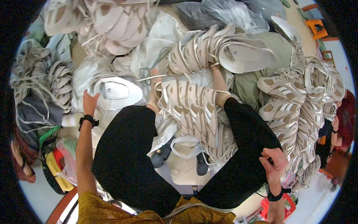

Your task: Threading and tying laces on a shoe upper.

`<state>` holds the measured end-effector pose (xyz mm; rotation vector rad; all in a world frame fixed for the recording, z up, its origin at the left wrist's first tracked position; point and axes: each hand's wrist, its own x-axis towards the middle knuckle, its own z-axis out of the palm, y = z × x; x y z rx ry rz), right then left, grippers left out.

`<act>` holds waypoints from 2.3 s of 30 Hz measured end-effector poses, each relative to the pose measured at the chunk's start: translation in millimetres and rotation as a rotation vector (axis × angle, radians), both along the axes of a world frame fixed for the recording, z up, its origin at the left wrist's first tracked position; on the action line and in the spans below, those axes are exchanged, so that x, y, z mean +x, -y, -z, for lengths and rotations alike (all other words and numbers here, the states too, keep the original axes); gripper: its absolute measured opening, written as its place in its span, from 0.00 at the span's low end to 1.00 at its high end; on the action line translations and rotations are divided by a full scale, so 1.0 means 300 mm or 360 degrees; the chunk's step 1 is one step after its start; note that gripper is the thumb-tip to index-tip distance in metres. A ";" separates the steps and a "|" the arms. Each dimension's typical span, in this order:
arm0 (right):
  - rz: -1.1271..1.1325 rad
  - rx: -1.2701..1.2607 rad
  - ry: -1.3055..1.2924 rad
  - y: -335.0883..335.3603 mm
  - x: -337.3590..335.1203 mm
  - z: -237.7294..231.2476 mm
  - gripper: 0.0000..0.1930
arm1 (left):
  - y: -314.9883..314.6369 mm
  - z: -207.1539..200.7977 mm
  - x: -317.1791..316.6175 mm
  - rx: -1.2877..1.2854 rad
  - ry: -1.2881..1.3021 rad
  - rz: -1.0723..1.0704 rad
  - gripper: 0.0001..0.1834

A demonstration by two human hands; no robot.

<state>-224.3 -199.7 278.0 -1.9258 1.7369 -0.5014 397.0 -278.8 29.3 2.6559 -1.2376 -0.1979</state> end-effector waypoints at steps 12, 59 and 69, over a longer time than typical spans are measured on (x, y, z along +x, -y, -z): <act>-0.0290 -0.0166 -0.0156 0.042 0.091 -0.037 0.14 | 0.027 0.069 0.152 -0.0065 0.0156 0.0052 0.18; 0.0229 0.0794 0.2641 -0.226 -0.059 -0.047 0.29 | -0.204 -0.460 -1.300 -0.0645 -0.3024 0.0945 0.24; 0.0383 -0.0098 0.2092 -0.273 0.015 -0.086 0.36 | -0.395 -0.538 -1.251 -0.0086 -0.3896 0.1156 0.26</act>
